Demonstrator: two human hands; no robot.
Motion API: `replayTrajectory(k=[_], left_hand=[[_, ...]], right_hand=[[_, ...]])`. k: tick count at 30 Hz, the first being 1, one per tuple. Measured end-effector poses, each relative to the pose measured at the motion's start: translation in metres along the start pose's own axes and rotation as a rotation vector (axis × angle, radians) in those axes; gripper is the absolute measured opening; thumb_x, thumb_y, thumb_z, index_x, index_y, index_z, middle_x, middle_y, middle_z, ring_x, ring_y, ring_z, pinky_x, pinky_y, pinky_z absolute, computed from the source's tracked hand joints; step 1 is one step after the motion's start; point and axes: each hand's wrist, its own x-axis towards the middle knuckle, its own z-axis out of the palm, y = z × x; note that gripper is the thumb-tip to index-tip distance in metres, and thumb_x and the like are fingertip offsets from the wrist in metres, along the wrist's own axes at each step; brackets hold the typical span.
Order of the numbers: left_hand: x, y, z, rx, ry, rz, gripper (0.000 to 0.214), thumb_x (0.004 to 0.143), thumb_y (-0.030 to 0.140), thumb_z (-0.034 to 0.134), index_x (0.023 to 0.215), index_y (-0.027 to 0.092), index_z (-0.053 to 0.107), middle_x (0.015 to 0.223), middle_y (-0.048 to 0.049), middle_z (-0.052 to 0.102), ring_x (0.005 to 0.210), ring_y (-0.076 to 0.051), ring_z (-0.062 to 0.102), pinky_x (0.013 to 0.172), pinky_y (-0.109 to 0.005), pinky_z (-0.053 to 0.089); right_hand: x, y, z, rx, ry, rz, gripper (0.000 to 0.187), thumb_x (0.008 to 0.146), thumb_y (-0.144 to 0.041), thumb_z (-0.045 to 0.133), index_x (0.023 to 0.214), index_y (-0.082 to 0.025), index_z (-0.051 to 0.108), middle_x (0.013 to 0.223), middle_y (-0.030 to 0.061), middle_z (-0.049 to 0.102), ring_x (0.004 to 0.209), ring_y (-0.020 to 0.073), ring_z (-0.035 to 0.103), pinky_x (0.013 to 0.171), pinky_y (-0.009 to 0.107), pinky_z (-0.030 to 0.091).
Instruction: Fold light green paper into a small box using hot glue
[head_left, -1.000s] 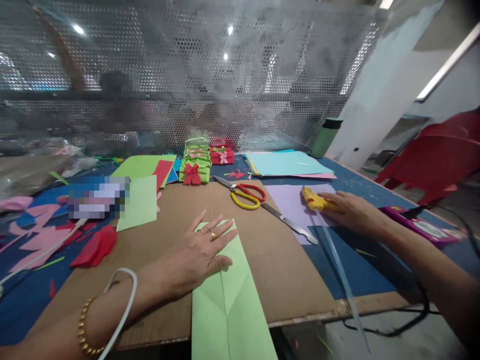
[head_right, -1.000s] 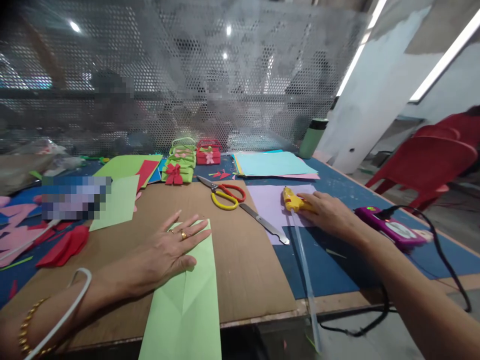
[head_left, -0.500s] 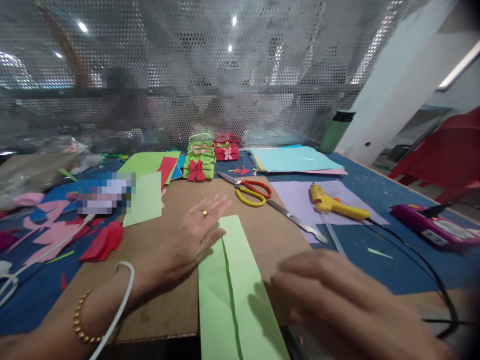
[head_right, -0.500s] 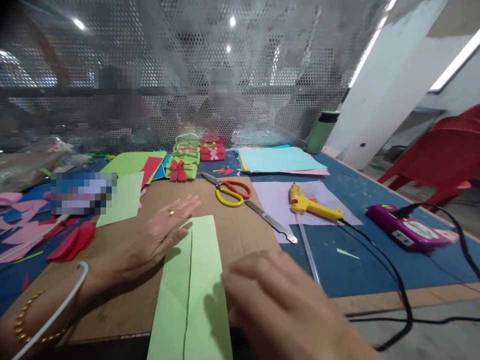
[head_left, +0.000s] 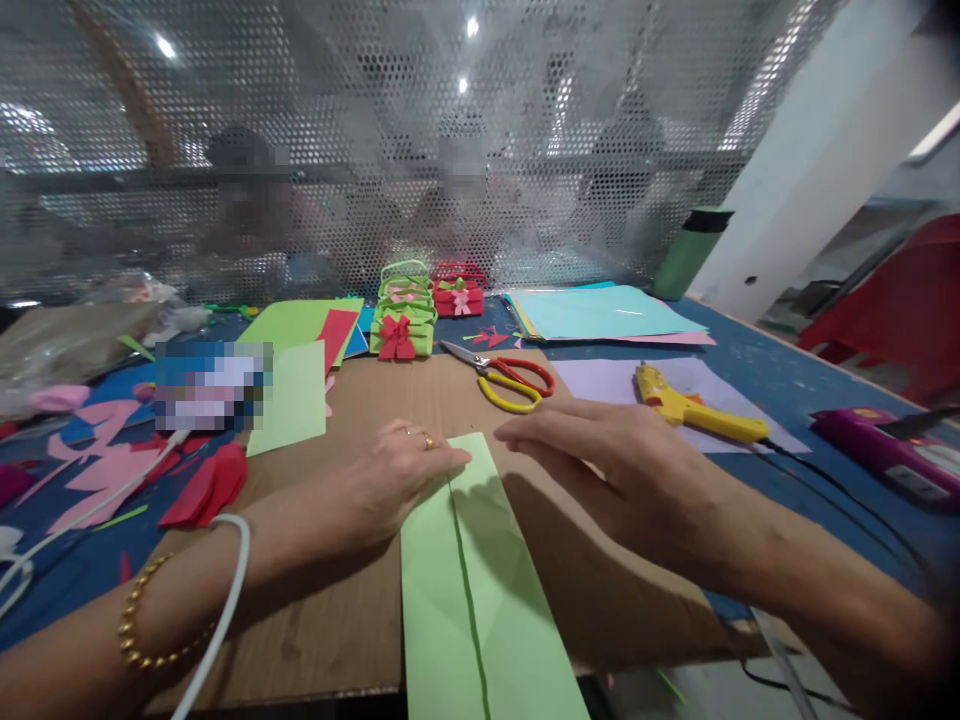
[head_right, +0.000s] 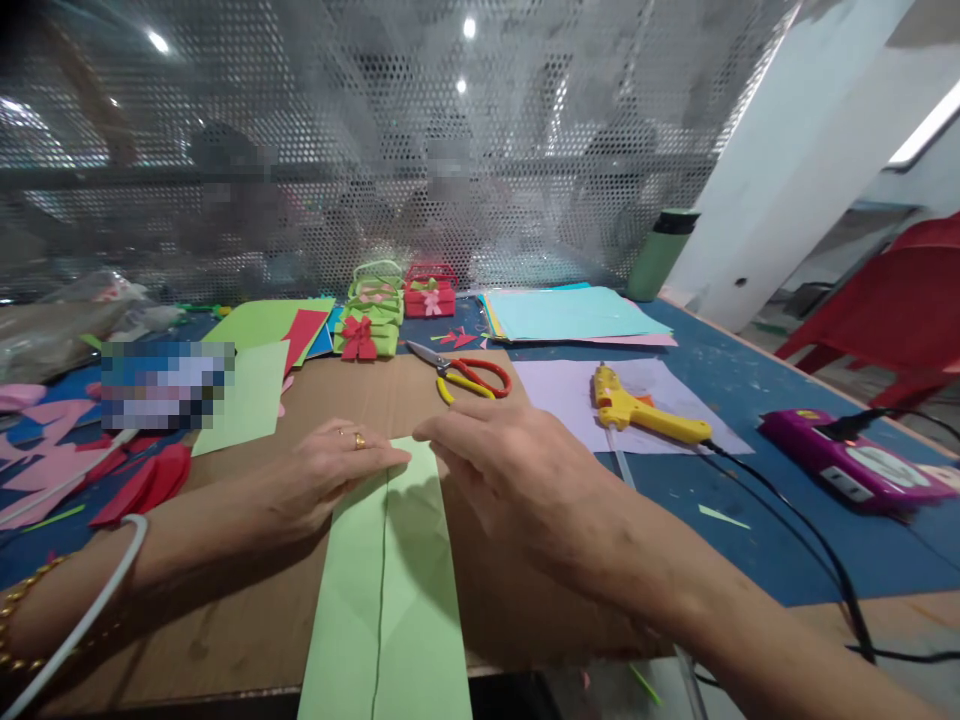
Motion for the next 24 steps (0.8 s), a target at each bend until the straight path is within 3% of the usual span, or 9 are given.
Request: replayTrajectory(k=[3, 6, 9, 14, 24], left_hand=[[-0.001, 0.002, -0.001, -0.142, 0.037, -0.068, 0.022, 0.103, 0.023, 0.042, 0.116, 0.025, 0.06, 0.103, -0.0015, 0.068, 0.093, -0.017, 0.06, 0.086, -0.031, 0.043], [-0.006, -0.002, -0.002, -0.2, 0.067, -0.099, 0.026, 0.104, 0.021, 0.037, 0.119, 0.024, 0.059, 0.105, -0.0016, 0.068, 0.097, -0.016, 0.06, 0.088, -0.03, 0.043], [-0.012, -0.007, -0.006, -0.125, 0.082, -0.135, 0.033, 0.101, 0.011, 0.037, 0.124, 0.021, 0.059, 0.108, -0.0045, 0.067, 0.099, -0.018, 0.059, 0.087, -0.031, 0.042], [-0.02, -0.014, -0.015, 0.11, 0.042, -0.114, 0.033, 0.09, 0.002, 0.044, 0.096, 0.021, 0.071, 0.088, -0.0027, 0.063, 0.085, -0.019, 0.053, 0.08, -0.036, 0.035], [-0.023, -0.016, -0.013, 0.118, -0.033, -0.116, 0.019, 0.095, 0.014, 0.048, 0.092, 0.018, 0.066, 0.092, -0.0033, 0.058, 0.086, -0.019, 0.052, 0.083, -0.037, 0.033]], right_hand=[[0.018, 0.004, 0.015, 0.098, -0.179, -0.016, 0.019, 0.093, -0.011, 0.052, 0.099, -0.019, 0.069, 0.088, 0.0041, 0.072, 0.078, 0.0158, 0.065, 0.071, 0.027, 0.048], [0.028, 0.01, 0.034, 0.204, -0.265, -0.083, 0.02, 0.093, -0.008, 0.051, 0.095, -0.018, 0.068, 0.092, 0.0043, 0.071, 0.082, 0.0148, 0.064, 0.074, 0.026, 0.047], [0.028, 0.017, 0.049, 0.249, -0.273, -0.12, 0.021, 0.092, -0.006, 0.05, 0.098, -0.017, 0.067, 0.094, 0.0049, 0.067, 0.084, 0.0145, 0.06, 0.072, 0.025, 0.044], [0.023, 0.022, 0.06, 0.156, -0.313, -0.128, 0.023, 0.096, -0.009, 0.047, 0.096, -0.017, 0.069, 0.087, 0.0061, 0.063, 0.078, 0.0167, 0.053, 0.065, 0.028, 0.037], [0.017, 0.02, 0.061, 0.131, -0.286, -0.178, 0.028, 0.1, -0.013, 0.042, 0.098, -0.016, 0.07, 0.087, 0.0062, 0.06, 0.078, 0.0168, 0.052, 0.067, 0.031, 0.038]])
